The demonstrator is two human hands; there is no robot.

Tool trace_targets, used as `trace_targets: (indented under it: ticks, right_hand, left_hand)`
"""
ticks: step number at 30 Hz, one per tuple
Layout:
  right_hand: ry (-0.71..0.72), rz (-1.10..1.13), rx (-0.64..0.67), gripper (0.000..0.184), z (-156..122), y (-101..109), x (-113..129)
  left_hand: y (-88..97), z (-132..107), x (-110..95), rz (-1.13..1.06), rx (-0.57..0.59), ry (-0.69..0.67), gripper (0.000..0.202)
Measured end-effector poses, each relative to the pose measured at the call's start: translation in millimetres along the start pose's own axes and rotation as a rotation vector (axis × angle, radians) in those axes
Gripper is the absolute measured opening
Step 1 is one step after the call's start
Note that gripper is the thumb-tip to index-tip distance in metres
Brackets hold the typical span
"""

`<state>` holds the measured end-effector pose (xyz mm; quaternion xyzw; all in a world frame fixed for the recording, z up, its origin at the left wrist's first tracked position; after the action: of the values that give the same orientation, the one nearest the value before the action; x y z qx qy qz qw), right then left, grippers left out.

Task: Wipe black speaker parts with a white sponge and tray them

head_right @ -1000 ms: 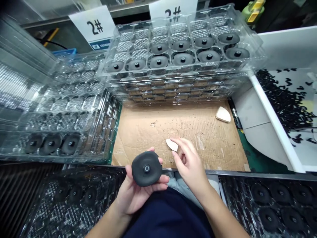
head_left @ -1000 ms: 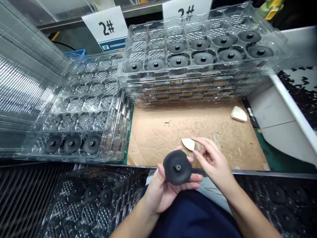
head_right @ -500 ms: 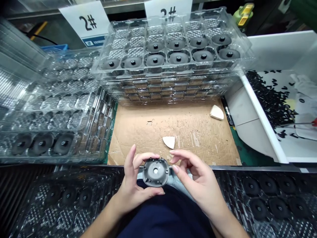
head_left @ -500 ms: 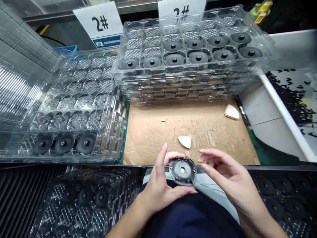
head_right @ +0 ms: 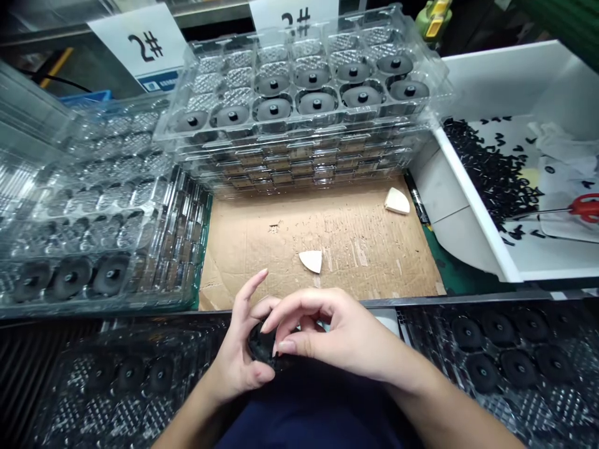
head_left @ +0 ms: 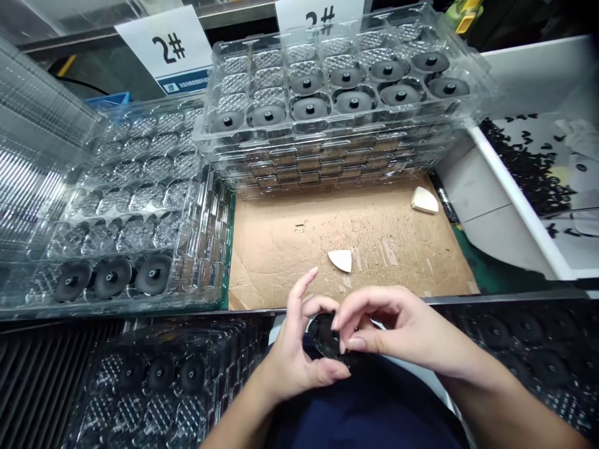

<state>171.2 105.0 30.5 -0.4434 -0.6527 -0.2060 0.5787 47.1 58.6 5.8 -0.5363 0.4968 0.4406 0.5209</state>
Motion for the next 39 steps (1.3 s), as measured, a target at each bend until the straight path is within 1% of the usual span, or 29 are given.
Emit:
trace_targets:
  ticks: [3, 6, 9, 13, 19, 22, 24, 26, 28, 30, 33, 36, 39]
  right_hand:
    - [-0.014, 0.053, 0.039, 0.009, -0.1, 0.2, -2.7]
    - [-0.051, 0.106, 0.034, 0.014, -1.4, 2.8, -10.0]
    - [-0.062, 0.138, -0.022, 0.018, -3.9, 7.5, -15.9]
    - [-0.035, 0.153, -0.13, 0.017, -8.4, 15.0, -19.0]
    - [-0.001, 0.171, -0.202, 0.013, -10.7, 24.0, -20.0]
    - [0.022, 0.231, -0.21, 0.012, -9.4, 29.1, -19.3]
    - [0.042, 0.264, -0.241, 0.013, -8.5, 34.0, -19.5]
    - [0.048, 0.215, -0.297, 0.015, -8.1, 39.2, -20.9]
    - [0.043, 0.091, -0.335, 0.018, -8.0, 42.4, -22.0]
    - [0.042, -0.029, -0.33, 0.02, -7.9, 42.7, -21.3]
    - [0.063, -0.102, -0.291, 0.016, -6.6, 41.3, -16.9]
    - [0.055, -0.08, -0.244, 0.013, -3.5, 40.6, -13.4]
    - [0.013, 0.008, -0.184, 0.012, 0.7, 39.2, -11.9]
  left_hand:
    - [-3.1, 0.3, -0.1, -0.015, 0.027, 0.039, 0.098]
    - [-3.8, 1.4, -1.3, 0.018, 0.024, 0.024, 0.098]
    - [-4.7, 3.4, -2.5, 0.072, 0.022, -0.02, 0.099]
    - [-6.3, 8.2, -4.0, 0.115, 0.014, -0.062, 0.098]
    - [-7.3, 14.4, -6.9, 0.104, -0.022, -0.102, 0.096]
    - [-6.7, 15.9, -6.6, 0.107, -0.051, -0.1, 0.096]
    - [-6.1, 17.6, -5.5, 0.114, -0.066, -0.093, 0.095]
    - [-5.8, 20.1, -4.5, 0.118, -0.07, -0.092, 0.094]
    - [-6.1, 23.2, -3.9, 0.115, -0.066, -0.093, 0.093]
    - [-7.1, 26.4, -3.3, 0.108, -0.059, -0.086, 0.092]
    - [-10.2, 29.8, -1.9, 0.091, -0.029, -0.041, 0.09]
    - [-14.3, 31.5, 0.1, 0.049, 0.016, 0.031, 0.093]
    - [-17.8, 32.5, 3.3, -0.013, 0.044, 0.135, 0.097]
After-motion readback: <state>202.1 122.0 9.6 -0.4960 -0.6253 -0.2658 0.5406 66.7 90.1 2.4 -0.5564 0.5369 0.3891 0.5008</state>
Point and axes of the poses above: each hand's wrist, its own z-axis towards the middle knuckle, its own y-axis out of the back of the hand, x = y × z, the point moved 5 cm from there along z, towards the middle knuckle, and after that the axes turned 14 degrees about -x, right-handed, at the moved point
